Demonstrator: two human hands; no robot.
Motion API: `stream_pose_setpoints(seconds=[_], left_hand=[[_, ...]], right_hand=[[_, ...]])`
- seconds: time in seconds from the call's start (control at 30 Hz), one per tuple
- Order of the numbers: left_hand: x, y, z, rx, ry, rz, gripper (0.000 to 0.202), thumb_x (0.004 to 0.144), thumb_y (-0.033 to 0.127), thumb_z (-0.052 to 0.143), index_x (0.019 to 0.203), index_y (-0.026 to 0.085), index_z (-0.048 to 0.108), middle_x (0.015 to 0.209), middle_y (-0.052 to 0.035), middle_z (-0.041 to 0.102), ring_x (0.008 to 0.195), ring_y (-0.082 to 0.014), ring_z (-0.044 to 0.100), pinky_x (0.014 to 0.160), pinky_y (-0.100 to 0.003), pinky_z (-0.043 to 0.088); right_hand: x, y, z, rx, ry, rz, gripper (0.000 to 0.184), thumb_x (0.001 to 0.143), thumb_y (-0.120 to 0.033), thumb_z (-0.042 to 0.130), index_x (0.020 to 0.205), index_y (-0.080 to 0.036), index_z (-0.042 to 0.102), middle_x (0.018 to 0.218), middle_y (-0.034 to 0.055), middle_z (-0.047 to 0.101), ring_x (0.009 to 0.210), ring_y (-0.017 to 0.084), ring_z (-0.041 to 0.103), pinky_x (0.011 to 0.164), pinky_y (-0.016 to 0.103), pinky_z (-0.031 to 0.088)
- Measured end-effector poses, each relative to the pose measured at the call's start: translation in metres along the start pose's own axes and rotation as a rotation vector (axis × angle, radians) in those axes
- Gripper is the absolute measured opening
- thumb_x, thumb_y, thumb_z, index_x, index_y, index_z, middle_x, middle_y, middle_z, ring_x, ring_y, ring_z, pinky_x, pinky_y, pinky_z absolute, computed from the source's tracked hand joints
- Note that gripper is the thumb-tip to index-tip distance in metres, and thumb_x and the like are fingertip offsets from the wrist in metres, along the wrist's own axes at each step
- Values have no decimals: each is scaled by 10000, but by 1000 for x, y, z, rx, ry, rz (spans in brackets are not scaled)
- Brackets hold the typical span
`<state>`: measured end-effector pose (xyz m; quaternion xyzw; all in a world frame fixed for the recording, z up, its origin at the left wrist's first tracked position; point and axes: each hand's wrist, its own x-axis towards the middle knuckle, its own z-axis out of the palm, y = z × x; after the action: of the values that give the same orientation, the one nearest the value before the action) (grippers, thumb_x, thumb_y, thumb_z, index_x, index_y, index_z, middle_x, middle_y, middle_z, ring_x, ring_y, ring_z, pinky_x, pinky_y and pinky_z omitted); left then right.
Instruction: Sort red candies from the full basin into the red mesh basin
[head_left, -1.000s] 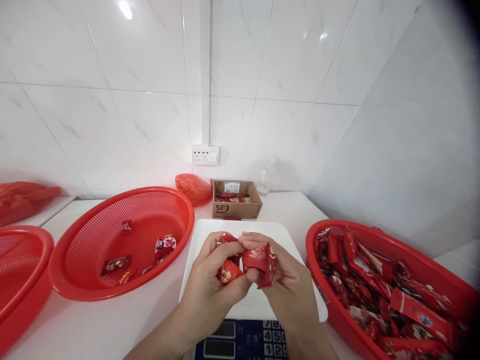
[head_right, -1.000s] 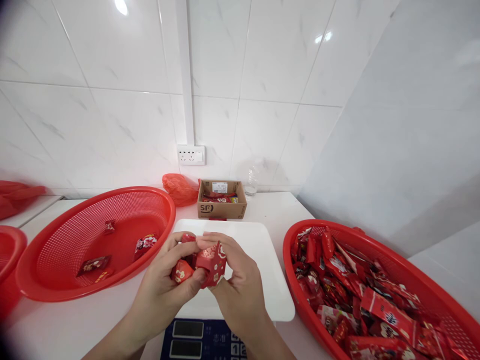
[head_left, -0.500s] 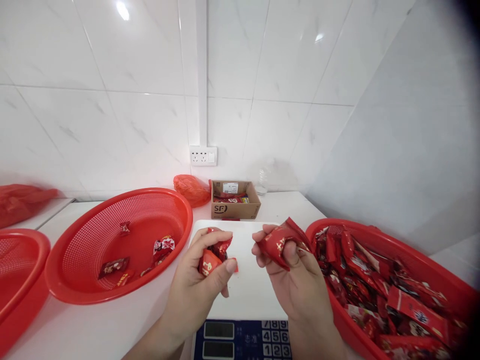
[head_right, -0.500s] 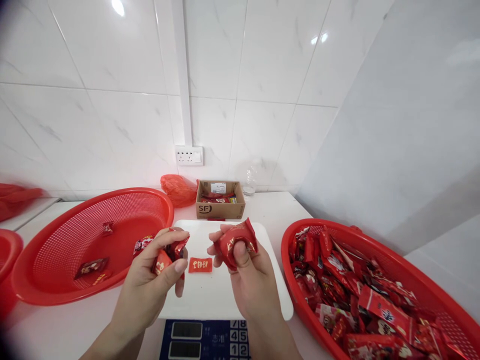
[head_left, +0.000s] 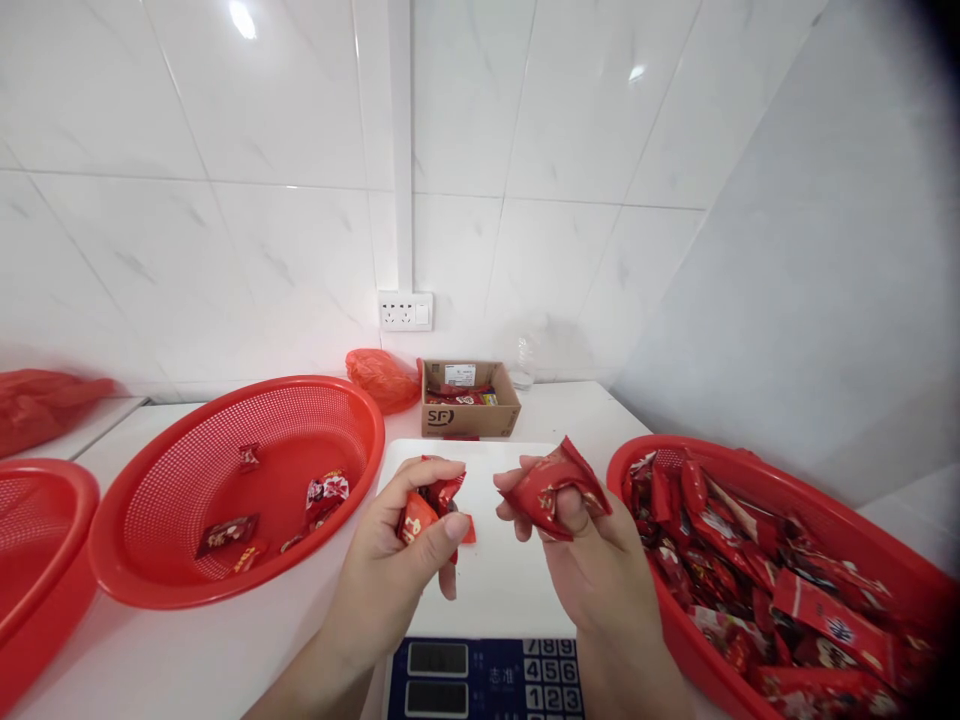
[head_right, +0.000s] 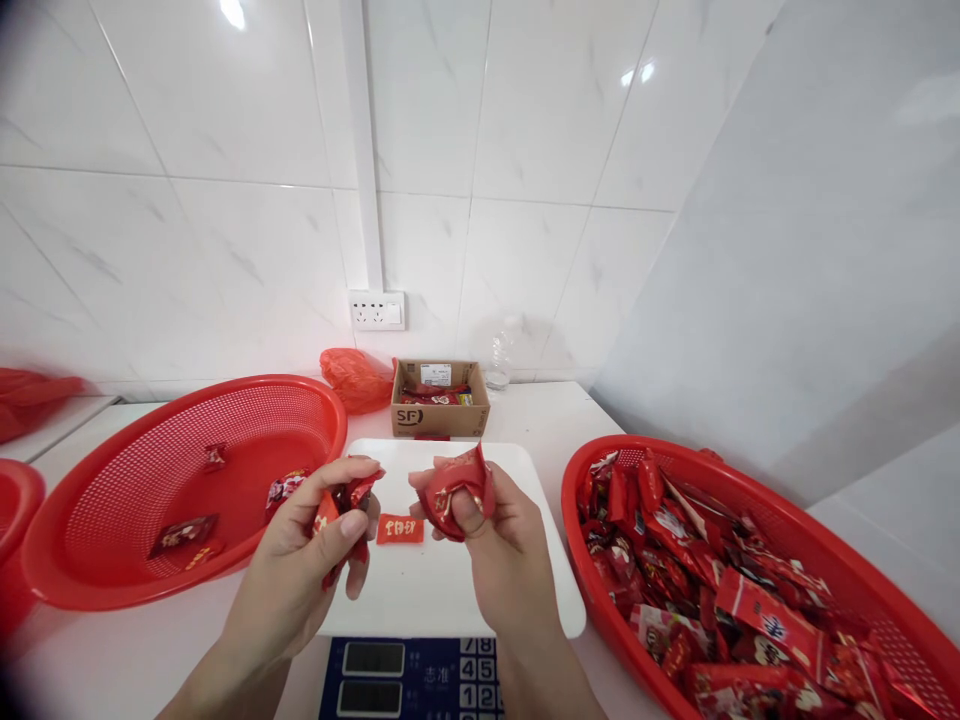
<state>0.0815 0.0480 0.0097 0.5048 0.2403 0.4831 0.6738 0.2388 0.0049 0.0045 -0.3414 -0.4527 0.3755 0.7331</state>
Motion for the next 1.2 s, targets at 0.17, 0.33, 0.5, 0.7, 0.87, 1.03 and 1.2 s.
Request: stream_pose_setpoints(seconds=[0.17,0.33,0.5,0.7,0.87,1.03,1.2], left_hand=[[3,6,2,-172,51,-127,397,702,291,825,1050,212,649,748,6,603,557,-88,573,392,-133,483],[5,11,4,-261,92,-217,557,714,173,784,1215,240,550,839,-17,669,693,-136,670,505,-169,567],[5,12,6,-281,123,-246,592,724,133,763,1231,252,481,871,-10,684,796,-176,714,602,-208,597],[7,9,4,-280,50,-241,443,726,158,787,1059,229,504,931,-3,693,787,-158,717,623,-199,578],[6,8,4,-266,-73,-269,516,736,219,806,1092,249,433,759,38,677,547,-94,658,556,-170,533],[2,7,8,-209,-112,-292,531,739,207,803,1091,263,408,828,41,665,549,-98,666,555,-192,550],[3,0,7,-182,-115,-255,467,733,222,812,1030,248,453,905,42,631,622,-99,680,600,-219,575]], right_hand=[[-3,-1,-8,-497,46,-71,228,915,-399,596,1040,-251,717,963,43,755,775,176,706,677,273,534],[5,-9,-9,-976,-111,33,188,901,-233,488,816,-208,654,763,-1,705,714,173,642,634,277,466],[16,-8,-10,-1236,-211,234,300,841,-103,451,1025,-225,654,1009,19,724,905,214,654,770,344,472],[14,1,-27,-1180,-239,105,358,876,-219,529,1209,-229,661,1362,93,592,1310,330,478,1070,589,347],[6,-11,-20,-727,-257,81,286,916,-403,569,1148,-278,681,1403,60,558,1346,273,455,1101,501,373],[1,-11,-7,-545,-180,141,202,870,-436,649,988,-275,683,1319,49,616,1276,260,518,1042,448,422],[-2,-4,-6,-443,-85,87,166,879,-378,652,811,-231,685,1094,52,696,1061,218,635,898,366,511]])
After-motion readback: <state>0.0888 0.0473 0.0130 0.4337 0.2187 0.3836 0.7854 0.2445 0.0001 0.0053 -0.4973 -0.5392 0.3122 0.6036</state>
